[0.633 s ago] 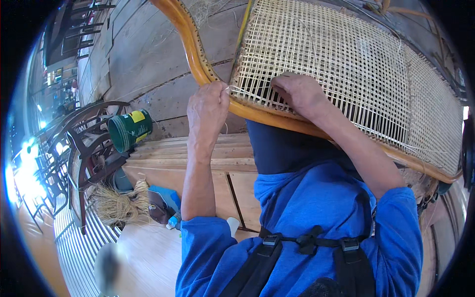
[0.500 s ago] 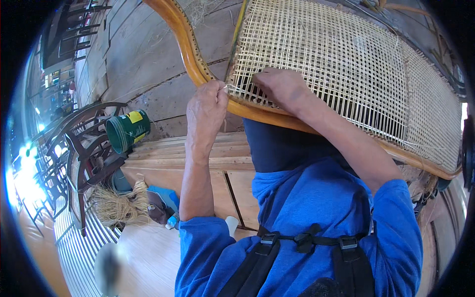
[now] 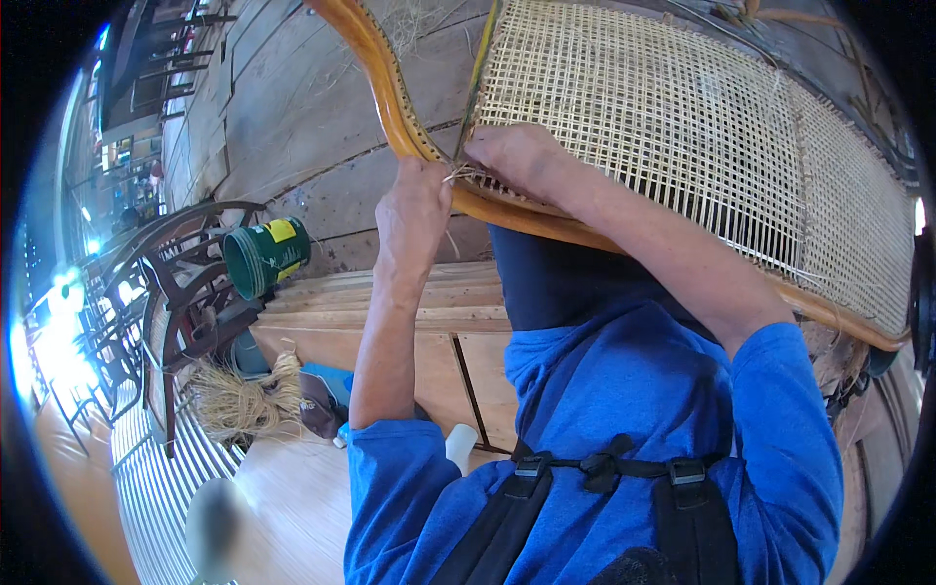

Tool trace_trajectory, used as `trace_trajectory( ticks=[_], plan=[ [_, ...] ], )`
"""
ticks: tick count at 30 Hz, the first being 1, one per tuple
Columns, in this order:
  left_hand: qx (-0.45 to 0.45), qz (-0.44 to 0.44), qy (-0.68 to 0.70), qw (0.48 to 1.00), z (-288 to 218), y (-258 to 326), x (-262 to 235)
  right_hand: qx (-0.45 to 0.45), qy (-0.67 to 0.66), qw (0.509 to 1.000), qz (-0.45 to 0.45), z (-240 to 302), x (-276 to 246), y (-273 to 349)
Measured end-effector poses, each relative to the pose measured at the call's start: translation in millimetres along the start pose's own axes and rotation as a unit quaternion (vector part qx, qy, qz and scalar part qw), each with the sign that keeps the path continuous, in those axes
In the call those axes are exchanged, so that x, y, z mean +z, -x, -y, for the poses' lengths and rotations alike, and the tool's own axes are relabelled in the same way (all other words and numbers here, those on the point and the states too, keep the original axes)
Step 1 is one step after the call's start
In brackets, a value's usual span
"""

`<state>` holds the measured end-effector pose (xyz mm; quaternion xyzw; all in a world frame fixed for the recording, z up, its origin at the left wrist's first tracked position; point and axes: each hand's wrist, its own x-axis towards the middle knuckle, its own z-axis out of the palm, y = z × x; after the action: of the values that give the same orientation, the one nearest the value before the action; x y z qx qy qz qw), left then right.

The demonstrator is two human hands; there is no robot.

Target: Weaving and securing rattan strips onto a wooden chair frame using a hammer and small chisel.

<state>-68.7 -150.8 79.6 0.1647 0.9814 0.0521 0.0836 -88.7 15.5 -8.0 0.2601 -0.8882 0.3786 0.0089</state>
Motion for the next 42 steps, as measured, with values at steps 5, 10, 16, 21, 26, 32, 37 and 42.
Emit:
trace_trajectory(
  ticks=[5,10,16,21,26,32,37,42],
  plan=[
    [0.118,-0.036,-0.071,0.990,-2.4,6.6,-4.9,-0.166,0.194,0.966,-0.041,14.3,-46.2,-64.5],
    [0.179,0.071,-0.196,0.962,-8.3,-14.0,-3.7,-0.247,0.232,0.934,-0.113,21.9,-61.3,-86.6],
    [0.220,-0.013,-0.205,0.954,15.5,-6.7,-12.1,-0.213,0.087,0.885,-0.403,50.8,-93.3,-19.9],
    [0.212,-0.013,-0.135,0.968,28.7,-28.3,-4.3,0.124,0.056,0.925,-0.354,-68.1,-145.1,200.6],
    [0.196,0.031,-0.121,0.973,37.6,-32.3,-10.8,0.431,0.109,0.895,-0.036,-76.1,-210.8,363.9],
    [0.164,0.063,-0.048,0.983,37.7,-31.3,-7.9,0.421,0.092,0.902,-0.033,-61.3,-205.5,404.1],
    [0.135,0.053,-0.121,0.982,19.5,-27.6,-13.6,0.411,0.082,0.908,0.004,-72.6,-203.8,429.6],
    [0.172,0.017,-0.082,0.982,46.5,-33.4,2.8,0.429,0.109,0.895,0.055,-52.3,-206.5,406.7]
  ],
)
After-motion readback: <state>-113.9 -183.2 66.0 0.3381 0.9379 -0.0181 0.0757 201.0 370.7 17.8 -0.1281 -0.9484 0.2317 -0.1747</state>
